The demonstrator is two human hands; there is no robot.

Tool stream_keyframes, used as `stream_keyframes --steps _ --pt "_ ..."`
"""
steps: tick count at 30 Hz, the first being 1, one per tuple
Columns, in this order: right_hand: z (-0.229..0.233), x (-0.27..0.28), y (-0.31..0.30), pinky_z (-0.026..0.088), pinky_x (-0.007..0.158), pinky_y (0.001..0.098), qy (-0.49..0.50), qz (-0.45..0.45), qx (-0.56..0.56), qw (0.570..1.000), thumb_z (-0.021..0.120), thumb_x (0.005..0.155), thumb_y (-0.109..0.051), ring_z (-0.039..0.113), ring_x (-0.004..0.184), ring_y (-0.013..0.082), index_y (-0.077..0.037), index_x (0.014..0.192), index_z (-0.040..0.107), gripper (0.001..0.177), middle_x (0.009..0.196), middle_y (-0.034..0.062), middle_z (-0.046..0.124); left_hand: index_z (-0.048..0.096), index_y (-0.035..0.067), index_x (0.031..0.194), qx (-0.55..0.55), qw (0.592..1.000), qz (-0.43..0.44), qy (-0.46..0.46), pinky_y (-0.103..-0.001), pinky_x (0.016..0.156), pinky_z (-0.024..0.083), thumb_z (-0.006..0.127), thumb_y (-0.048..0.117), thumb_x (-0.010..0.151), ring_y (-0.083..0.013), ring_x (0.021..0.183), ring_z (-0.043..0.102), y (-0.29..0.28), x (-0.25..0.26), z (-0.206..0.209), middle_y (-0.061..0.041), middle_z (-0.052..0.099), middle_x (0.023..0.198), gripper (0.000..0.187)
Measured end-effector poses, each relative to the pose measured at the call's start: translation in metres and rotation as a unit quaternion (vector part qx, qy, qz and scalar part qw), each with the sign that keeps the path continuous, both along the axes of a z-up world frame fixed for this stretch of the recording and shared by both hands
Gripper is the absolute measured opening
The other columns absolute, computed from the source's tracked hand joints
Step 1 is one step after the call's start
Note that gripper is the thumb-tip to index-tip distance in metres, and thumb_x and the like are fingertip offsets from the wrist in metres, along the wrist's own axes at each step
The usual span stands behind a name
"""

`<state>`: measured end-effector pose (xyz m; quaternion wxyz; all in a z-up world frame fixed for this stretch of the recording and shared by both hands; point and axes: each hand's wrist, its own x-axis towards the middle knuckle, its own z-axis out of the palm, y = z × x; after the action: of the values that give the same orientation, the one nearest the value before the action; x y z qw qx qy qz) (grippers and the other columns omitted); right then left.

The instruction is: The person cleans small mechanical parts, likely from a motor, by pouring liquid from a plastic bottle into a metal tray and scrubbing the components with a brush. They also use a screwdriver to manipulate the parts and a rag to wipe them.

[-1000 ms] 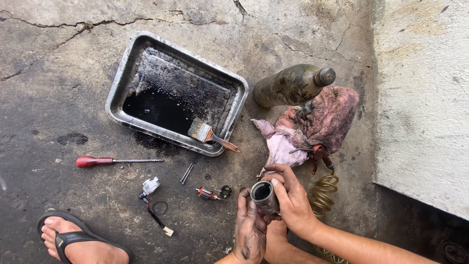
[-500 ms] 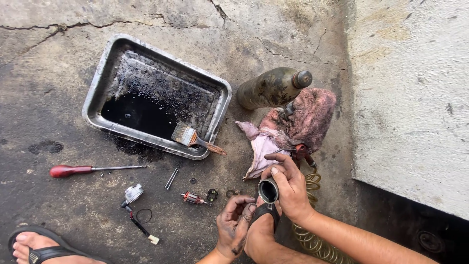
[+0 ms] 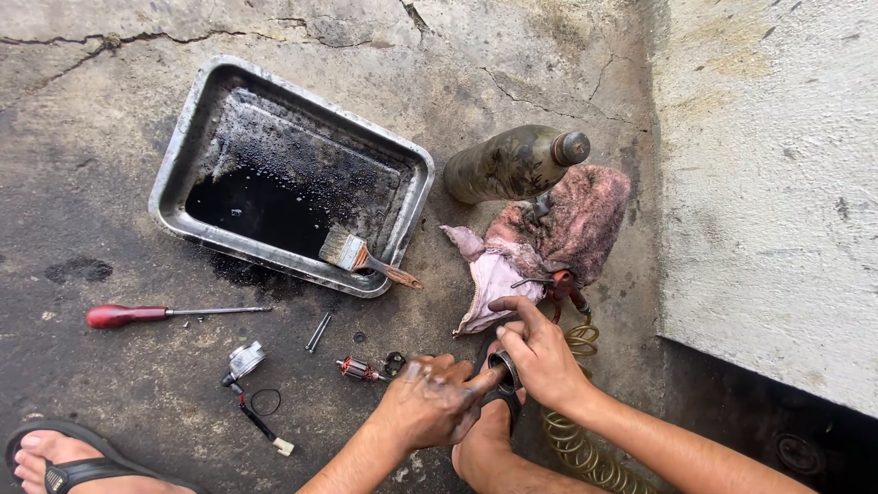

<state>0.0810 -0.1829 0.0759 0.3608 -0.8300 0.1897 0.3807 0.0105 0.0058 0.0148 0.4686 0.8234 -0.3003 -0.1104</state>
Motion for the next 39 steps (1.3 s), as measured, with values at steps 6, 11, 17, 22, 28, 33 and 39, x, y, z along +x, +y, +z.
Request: stream_keyframes --steps 6,11,17,22,28,33,39 --pt "-0.010 -0.003 -0.008 0.056 0.068 0.0290 -0.072 0.039 0.054 0.995 0.052 0.092 -0.013 0.070 0.070 0.0109 -0.008 0.128 0.061 0.037 0.073 0.0076 0.076 0.059 0.013 0.131 -0.006 0.999 -0.005 0.040 -0.048 0.061 0.054 0.072 0.024 0.082 -0.0315 0.075 0.068 -0.009 -0.009 0.004 -0.008 0.067 0.081 0.052" --pt "-0.013 -0.006 -0.008 0.054 0.064 0.0314 -0.079 0.051 0.026 0.995 0.052 0.090 -0.013 0.068 0.065 0.0129 -0.008 0.127 0.061 0.038 0.069 0.0081 0.074 0.061 0.004 0.116 -0.183 0.924 -0.049 0.333 -0.036 0.061 0.054 0.069 0.027 0.091 -0.0272 0.064 0.070 -0.016 -0.022 0.001 -0.008 0.067 0.071 0.034" --pt "-0.011 -0.001 -0.013 0.055 0.066 0.0300 -0.037 0.006 0.042 0.998 0.051 0.090 -0.018 0.068 0.067 0.0134 -0.007 0.126 0.063 0.040 0.072 0.0094 0.075 0.043 0.004 0.160 -0.557 0.427 -0.008 0.712 -0.025 0.054 0.037 0.066 0.014 0.087 -0.0140 0.058 0.048 -0.024 -0.034 0.003 0.000 0.050 0.067 0.077" --pt "-0.004 0.009 -0.008 0.055 0.064 0.0298 0.006 -0.047 0.070 0.996 0.049 0.089 -0.021 0.067 0.067 0.0130 -0.006 0.127 0.061 0.042 0.072 0.0087 0.074 0.041 -0.004 0.159 -0.641 0.258 0.010 0.723 -0.027 0.056 0.040 0.058 0.026 0.085 -0.0165 0.057 0.048 -0.027 -0.032 0.009 -0.004 0.046 0.064 0.081" --pt "-0.018 0.004 -0.025 0.050 0.063 0.0270 -0.028 -0.065 0.104 0.992 0.050 0.091 -0.019 0.061 0.066 0.0113 -0.002 0.127 0.065 0.042 0.071 0.0051 0.065 0.048 -0.001 0.153 -0.652 0.262 0.078 0.707 -0.027 0.055 0.041 0.055 0.029 0.090 -0.0163 0.051 0.047 -0.025 -0.031 0.001 -0.003 0.045 0.058 0.070" --pt "-0.013 0.008 -0.020 0.049 0.059 0.0283 0.013 -0.129 0.126 0.984 0.048 0.092 -0.016 0.060 0.060 0.0134 -0.001 0.125 0.065 0.040 0.066 0.0064 0.064 0.056 -0.007 0.131 -0.640 0.360 0.162 0.659 -0.026 0.050 0.039 0.073 0.024 0.100 -0.0122 0.049 0.047 -0.044 -0.051 -0.034 0.001 0.049 0.059 0.047" --pt "-0.038 -0.006 -0.010 0.052 0.066 0.0293 0.014 -0.124 0.104 0.987 0.049 0.093 -0.016 0.063 0.072 0.0145 -0.002 0.126 0.065 0.039 0.081 0.0088 0.070 0.057 0.002 0.131 -0.176 0.933 0.290 0.121 -0.044 0.088 0.056 0.092 0.034 0.070 -0.0362 0.109 0.066 -0.008 0.004 0.025 -0.023 0.060 0.124 0.077"
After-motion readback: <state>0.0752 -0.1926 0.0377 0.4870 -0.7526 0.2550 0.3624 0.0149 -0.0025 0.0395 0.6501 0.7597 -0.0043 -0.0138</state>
